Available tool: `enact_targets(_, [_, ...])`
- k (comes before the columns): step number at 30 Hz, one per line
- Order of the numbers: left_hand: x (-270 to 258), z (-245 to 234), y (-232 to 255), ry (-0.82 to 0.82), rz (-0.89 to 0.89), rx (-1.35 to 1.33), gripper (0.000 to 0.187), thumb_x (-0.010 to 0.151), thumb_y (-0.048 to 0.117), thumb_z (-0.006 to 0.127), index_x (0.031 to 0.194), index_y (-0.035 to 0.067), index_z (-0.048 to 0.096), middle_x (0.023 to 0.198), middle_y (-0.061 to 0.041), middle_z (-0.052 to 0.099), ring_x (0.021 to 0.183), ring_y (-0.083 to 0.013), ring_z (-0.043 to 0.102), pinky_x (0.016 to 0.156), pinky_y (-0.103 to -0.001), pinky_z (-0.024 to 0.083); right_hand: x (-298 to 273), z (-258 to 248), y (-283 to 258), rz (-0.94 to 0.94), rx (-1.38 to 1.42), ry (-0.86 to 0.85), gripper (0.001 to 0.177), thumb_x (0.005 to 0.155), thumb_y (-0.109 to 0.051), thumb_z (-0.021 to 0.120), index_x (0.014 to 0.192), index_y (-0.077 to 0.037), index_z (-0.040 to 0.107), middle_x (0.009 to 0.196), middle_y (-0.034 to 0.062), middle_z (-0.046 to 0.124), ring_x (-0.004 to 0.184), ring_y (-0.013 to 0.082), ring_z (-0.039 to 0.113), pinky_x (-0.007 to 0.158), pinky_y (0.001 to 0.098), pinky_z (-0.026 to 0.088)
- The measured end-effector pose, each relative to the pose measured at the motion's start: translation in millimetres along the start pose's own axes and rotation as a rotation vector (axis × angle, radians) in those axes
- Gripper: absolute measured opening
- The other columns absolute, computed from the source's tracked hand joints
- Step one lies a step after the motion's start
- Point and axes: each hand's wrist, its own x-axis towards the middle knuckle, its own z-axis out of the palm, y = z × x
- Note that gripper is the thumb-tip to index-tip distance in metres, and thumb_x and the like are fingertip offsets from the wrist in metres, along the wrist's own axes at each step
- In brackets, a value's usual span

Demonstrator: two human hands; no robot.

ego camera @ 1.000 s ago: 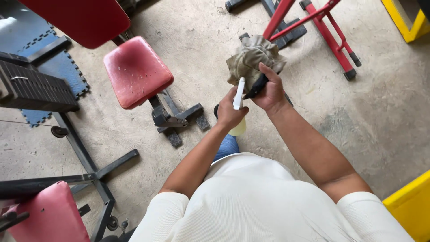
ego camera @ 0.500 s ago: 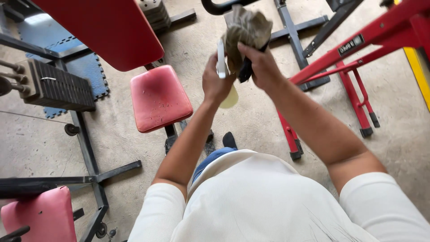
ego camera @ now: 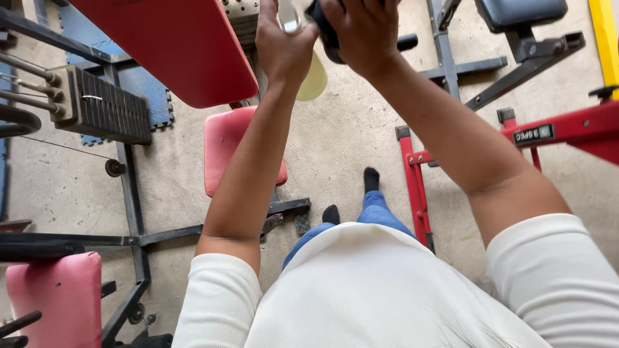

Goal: Wiping down and sanitizing various gym machines and padded benches using a spray bottle and a cleaning cloth.

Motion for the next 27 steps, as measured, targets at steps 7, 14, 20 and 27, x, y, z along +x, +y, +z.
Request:
enact_targets(7, [4, 9, -12, 0.053, 0.021, -0.021, 0.063, 0.075, 0.004, 0.076, 0.135, 0.011, 0.058, 0.13, -0.008, 0.072, 0.114, -0.0211, 0.074, 0.1, -0.035, 0.061, -44, 36, 24, -0.283, -0.153, -0.013, 0.042, 0.104, -0.034, 0.066, 0.144, -0.024, 0.06, 0.165, 0.0019, 0.045, 0.156, 0.0286, 0.03, 0.123, 0.057, 0.017])
enact_targets(14, [-4, 21, 39, -0.136, -0.108, 0.1, 0.063, 0.075, 0.013, 0.084, 0.133, 0.018, 0.059, 0.125, -0.004, 0.073, 0.109, -0.0175, 0.074, 0.092, -0.033, 0.063, -149, 52, 54, -0.339, 0.173, -0.362, 0.056, 0.103, -0.023, 0.069, 0.157, -0.036, 0.058, 0.171, -0.0059, 0.04, 0.163, 0.0252, 0.025, 0.132, 0.0544, 0.019])
enact_targets(20, [-1, 42, 41, -0.127, -0.074, 0.215, 0.062, 0.077, 0.023, 0.089, 0.131, 0.02, 0.059, 0.12, -0.002, 0.075, 0.106, -0.02, 0.076, 0.088, -0.036, 0.063, -180, 39, 46, 0.233, 0.425, -0.431, 0.063, 0.093, -0.024, 0.075, 0.153, -0.023, 0.055, 0.165, 0.0041, 0.043, 0.157, 0.033, 0.027, 0.125, 0.0533, 0.011])
enact_targets(27, [0, 65, 49, -0.02, -0.051, 0.423, 0.066, 0.076, 0.035, 0.09, 0.131, 0.022, 0.055, 0.121, 0.001, 0.071, 0.107, -0.0233, 0.073, 0.085, -0.041, 0.06, -125, 75, -8, 0.447, 0.417, -0.603, 0.077, 0.09, -0.028, 0.072, 0.153, -0.004, 0.034, 0.155, 0.0182, 0.037, 0.149, 0.042, 0.017, 0.117, 0.0621, -0.002])
